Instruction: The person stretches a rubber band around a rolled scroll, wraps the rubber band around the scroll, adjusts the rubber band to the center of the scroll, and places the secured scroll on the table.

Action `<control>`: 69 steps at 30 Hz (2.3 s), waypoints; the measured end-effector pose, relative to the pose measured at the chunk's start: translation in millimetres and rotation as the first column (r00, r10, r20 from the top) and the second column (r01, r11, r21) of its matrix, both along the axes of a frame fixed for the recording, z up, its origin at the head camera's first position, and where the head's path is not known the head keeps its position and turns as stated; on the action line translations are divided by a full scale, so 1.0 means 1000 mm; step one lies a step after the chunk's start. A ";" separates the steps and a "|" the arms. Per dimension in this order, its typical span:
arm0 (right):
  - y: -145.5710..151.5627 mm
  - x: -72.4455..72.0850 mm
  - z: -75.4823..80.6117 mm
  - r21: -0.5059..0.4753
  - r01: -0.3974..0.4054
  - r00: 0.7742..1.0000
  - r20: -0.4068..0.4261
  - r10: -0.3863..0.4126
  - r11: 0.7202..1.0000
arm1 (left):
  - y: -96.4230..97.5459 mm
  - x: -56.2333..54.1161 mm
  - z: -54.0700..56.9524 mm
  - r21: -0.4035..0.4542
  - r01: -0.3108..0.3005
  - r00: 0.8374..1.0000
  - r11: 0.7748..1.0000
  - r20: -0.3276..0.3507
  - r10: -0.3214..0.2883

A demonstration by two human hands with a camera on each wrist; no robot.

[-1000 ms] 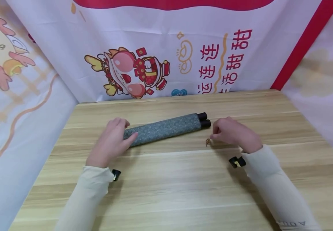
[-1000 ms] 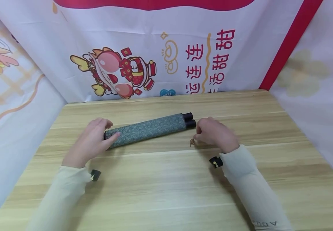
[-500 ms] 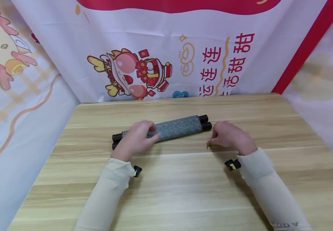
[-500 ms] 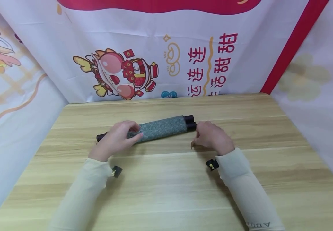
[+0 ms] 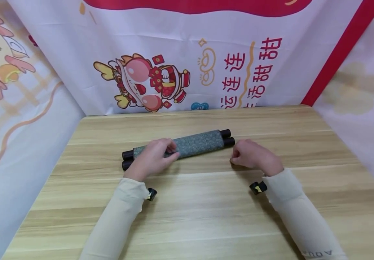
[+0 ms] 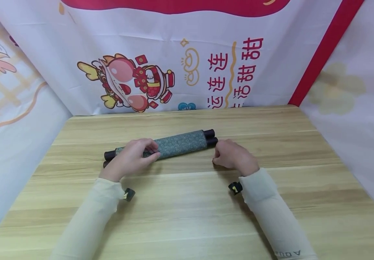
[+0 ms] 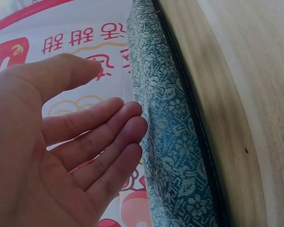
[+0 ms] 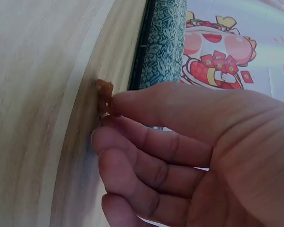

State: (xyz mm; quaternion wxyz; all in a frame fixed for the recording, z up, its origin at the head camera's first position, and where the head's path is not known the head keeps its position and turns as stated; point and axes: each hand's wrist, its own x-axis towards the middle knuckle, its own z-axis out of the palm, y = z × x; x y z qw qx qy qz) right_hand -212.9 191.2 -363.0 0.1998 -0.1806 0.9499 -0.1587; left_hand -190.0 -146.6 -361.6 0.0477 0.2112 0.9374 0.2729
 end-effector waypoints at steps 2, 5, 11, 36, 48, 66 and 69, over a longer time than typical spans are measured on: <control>-0.002 0.000 0.000 0.004 -0.005 1.000 -0.004 0.005 1.000 | 0.000 0.001 0.001 0.003 0.009 1.000 1.000 -0.003 -0.009; -0.003 0.000 0.000 0.005 -0.007 1.000 -0.004 0.007 1.000 | 0.002 0.002 0.002 0.005 0.025 1.000 1.000 -0.005 -0.025; -0.005 0.000 0.002 -0.075 -0.058 0.997 -0.051 0.054 0.996 | 0.008 0.004 0.003 0.011 0.060 0.998 0.998 0.012 -0.061; -0.038 0.018 0.015 -0.271 -0.203 0.976 -0.134 0.172 0.941 | 0.037 0.017 0.002 -0.001 0.188 0.982 0.982 -0.018 -0.188; -0.050 0.027 0.015 -0.285 -0.285 0.957 -0.129 0.258 0.915 | 0.045 0.020 -0.003 -0.015 0.234 0.971 0.972 -0.038 -0.234; -0.057 0.033 0.016 -0.298 -0.351 0.934 -0.182 0.308 0.887 | 0.050 0.021 -0.006 -0.020 0.287 0.957 0.958 -0.036 -0.288; -0.055 0.033 0.015 -0.297 -0.349 0.934 -0.185 0.305 0.889 | 0.049 0.021 -0.006 -0.022 0.293 0.955 0.956 -0.047 -0.294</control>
